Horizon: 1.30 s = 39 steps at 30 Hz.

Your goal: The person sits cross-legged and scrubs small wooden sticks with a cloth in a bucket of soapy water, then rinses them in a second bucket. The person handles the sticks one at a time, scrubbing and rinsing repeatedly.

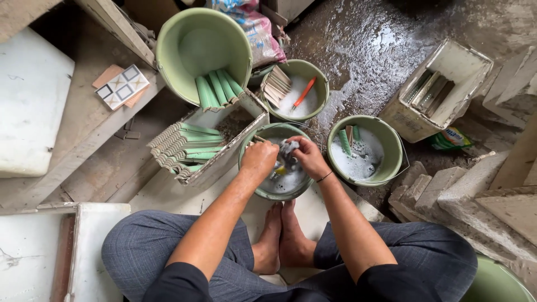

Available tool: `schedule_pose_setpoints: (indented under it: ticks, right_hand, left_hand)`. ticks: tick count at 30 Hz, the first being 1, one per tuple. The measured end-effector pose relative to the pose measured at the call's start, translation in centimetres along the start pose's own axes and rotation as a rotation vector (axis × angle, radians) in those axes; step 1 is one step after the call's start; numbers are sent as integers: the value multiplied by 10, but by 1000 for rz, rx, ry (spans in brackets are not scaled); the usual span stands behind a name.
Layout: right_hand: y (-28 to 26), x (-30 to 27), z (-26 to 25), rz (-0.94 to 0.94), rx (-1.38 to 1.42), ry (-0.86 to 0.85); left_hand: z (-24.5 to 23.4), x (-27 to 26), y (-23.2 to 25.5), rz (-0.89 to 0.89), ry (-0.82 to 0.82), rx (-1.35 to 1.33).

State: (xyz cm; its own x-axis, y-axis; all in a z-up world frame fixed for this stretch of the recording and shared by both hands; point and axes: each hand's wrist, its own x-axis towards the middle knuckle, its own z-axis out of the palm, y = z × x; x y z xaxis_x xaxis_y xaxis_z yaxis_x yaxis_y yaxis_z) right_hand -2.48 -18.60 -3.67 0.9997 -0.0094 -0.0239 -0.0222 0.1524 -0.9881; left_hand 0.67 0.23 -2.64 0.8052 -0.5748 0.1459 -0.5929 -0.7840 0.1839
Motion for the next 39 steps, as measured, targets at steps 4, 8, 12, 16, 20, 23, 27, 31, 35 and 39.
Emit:
schedule_pose_setpoints:
  ticks: [4,8,12,16,20,23,27,31,35,39]
  right_hand:
    - [0,-7,18,-55,43,-40]
    - [-1,-5,32,-149,72,12]
    - [0,-15,47,-204,-33,186]
    - [9,-22,38,-232,-20,305]
    - [15,-19,38,-125,263,381]
    - [24,-8,33,-34,425,440]
    - [110,18,5,20,541,563]
    - [52,-8,54,66,392,607]
    - [64,4,56,77,291,753]
    - [63,18,57,-19,272,872]
  left_hand:
    - [-44,0,7,-28,-22,-81]
    - [-57,2,16,-86,95,-220]
    - [-51,-9,28,-177,352,-523]
    - [-21,-19,23,-289,496,-912]
    - [-6,-27,16,-180,250,-740]
    - [4,-24,16,-177,213,-624]
    - [12,-20,20,-262,103,-472]
    - [-12,-22,36,-381,-37,-486]
    - [-29,-36,49,-356,-64,-379]
    - [-27,-47,54,-379,-97,-341]
